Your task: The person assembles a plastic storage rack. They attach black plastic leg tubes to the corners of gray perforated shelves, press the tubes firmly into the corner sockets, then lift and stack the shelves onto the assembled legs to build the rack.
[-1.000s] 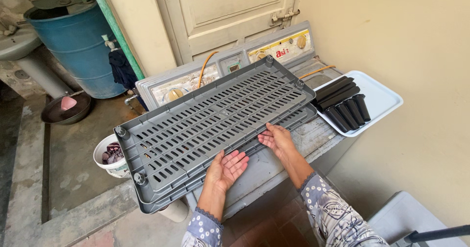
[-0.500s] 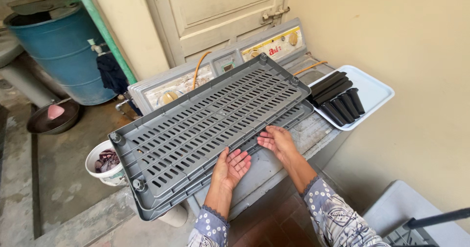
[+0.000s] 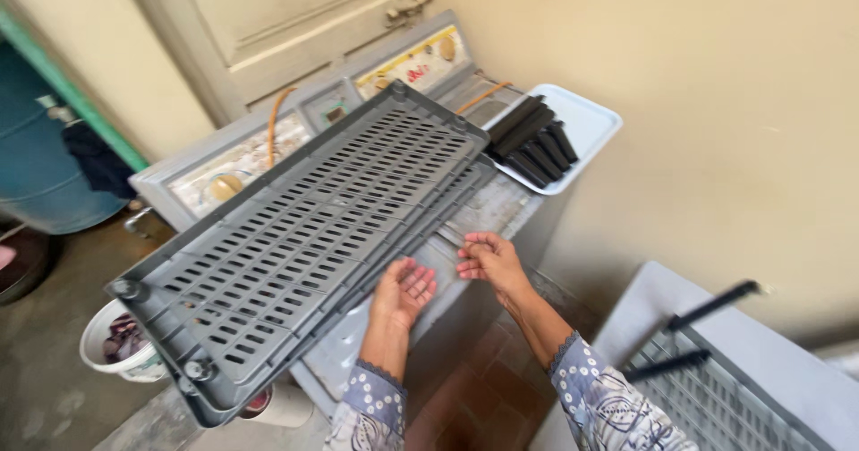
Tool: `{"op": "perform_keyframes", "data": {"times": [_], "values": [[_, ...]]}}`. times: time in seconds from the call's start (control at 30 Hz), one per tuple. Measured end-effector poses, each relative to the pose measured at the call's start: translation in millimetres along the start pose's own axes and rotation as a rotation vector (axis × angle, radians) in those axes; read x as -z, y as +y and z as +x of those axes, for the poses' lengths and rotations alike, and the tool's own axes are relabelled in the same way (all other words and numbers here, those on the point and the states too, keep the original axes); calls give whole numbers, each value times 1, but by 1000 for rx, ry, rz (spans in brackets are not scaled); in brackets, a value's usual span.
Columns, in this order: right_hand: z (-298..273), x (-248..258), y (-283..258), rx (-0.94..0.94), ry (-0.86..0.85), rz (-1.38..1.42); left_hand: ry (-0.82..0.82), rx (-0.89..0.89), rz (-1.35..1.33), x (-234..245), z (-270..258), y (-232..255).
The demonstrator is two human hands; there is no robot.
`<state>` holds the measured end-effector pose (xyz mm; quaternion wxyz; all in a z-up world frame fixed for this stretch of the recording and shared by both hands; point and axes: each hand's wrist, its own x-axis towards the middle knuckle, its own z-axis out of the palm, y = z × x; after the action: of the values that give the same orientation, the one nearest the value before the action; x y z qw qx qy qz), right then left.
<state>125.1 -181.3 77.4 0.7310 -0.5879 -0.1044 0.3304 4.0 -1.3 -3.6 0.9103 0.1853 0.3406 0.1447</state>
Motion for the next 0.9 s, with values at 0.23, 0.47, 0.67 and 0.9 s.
{"op": "perform_keyframes", "data": {"times": [0.23,0.47,0.67,0.9], "values": [[-82,58,-1,59,14,-3,1,-61,63,-13,-6,-21],[-178,120,15,109,92,-36,-238,75,338,-70,-70,-150],[-254,195,38,90,217,-51,-383,161,627,-97,-145,-262],[-323,256,48,30,311,-67,-775,121,1234,-119,-195,-306]]}}
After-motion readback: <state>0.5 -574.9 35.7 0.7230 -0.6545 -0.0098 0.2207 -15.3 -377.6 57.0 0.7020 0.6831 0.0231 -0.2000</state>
